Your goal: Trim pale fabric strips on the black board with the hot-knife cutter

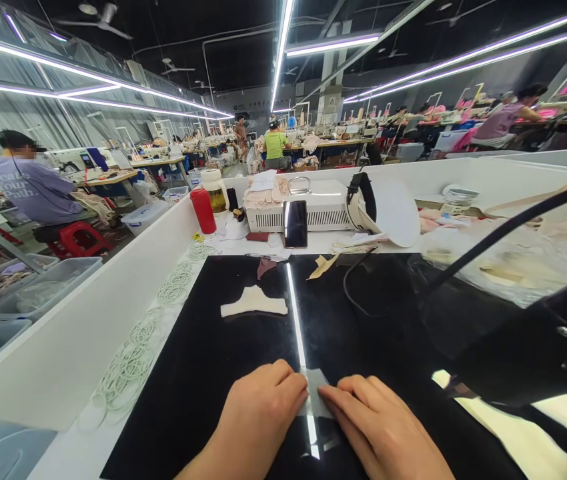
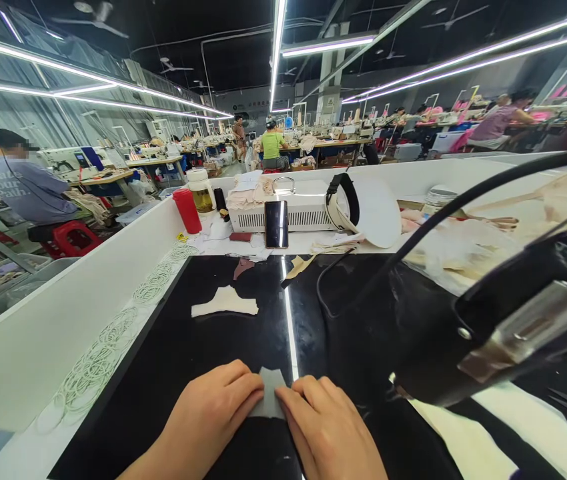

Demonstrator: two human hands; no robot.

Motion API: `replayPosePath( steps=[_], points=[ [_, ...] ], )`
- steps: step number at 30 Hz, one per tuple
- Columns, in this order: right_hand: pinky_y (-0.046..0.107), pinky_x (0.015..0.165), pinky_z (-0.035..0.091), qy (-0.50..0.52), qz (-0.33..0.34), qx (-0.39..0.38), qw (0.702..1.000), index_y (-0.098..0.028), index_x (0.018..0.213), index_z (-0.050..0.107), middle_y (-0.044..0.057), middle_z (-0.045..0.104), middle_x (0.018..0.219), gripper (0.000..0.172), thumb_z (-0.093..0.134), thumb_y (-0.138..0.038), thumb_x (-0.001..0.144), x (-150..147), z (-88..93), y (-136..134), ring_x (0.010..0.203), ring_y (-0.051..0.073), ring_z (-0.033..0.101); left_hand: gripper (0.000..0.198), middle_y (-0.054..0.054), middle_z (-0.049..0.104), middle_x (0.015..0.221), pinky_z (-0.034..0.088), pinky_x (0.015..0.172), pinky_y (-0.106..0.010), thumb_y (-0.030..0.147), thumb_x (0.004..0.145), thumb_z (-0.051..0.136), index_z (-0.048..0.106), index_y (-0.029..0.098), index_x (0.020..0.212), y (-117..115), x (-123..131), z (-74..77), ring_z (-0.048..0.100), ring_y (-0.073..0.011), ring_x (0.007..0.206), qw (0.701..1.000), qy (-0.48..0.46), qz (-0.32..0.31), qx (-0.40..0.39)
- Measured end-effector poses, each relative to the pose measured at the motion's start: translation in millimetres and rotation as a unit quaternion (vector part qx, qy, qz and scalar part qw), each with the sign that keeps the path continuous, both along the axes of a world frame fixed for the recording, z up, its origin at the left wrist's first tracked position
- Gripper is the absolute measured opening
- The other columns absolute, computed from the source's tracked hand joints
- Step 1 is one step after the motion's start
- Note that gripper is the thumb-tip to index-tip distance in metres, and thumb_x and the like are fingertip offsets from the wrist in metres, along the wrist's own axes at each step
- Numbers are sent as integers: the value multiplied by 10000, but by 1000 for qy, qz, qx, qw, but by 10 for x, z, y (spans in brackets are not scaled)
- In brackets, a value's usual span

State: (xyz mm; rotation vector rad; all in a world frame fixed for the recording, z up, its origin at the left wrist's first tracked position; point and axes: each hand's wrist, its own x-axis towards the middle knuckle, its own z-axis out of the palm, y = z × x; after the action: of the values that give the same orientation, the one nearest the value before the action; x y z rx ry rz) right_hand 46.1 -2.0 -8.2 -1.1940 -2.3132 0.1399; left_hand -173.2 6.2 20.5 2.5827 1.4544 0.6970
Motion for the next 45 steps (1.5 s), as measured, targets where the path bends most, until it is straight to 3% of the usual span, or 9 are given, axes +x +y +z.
replayPosePath(
  steps=[14, 40, 45],
  points=[
    [336, 694, 570, -3, -2, -4, 1000, -261, 1192, 626, 34, 655, 936, 260, 413, -187, 1061, -12, -14, 31, 788, 192, 647, 243, 30, 605, 796, 426, 556, -249, 249, 1065, 453, 662, 242, 941, 22, -1, -47, 618, -136, 630, 1000, 2, 3, 5],
    [334, 684, 568, -1, -8, 5, 1000, -268, 1191, 633, 32, 645, 917, 266, 404, -211, 1068, -38, -5, 19, 774, 190, 650, 183, 39, 587, 799, 390, 535, -252, 187, 1034, 514, 663, 238, 941, 10, 8, 19, 597, -122, 615, 1000, 16, 15, -7],
    [337, 701, 570, 0, -15, 9, 1000, -260, 1183, 649, 36, 650, 925, 272, 404, -215, 1072, -57, 17, 17, 779, 187, 651, 173, 34, 595, 804, 409, 543, -266, 185, 1027, 515, 661, 237, 950, 19, -21, 12, 607, -140, 643, 999, 39, 31, 21]
  ],
)
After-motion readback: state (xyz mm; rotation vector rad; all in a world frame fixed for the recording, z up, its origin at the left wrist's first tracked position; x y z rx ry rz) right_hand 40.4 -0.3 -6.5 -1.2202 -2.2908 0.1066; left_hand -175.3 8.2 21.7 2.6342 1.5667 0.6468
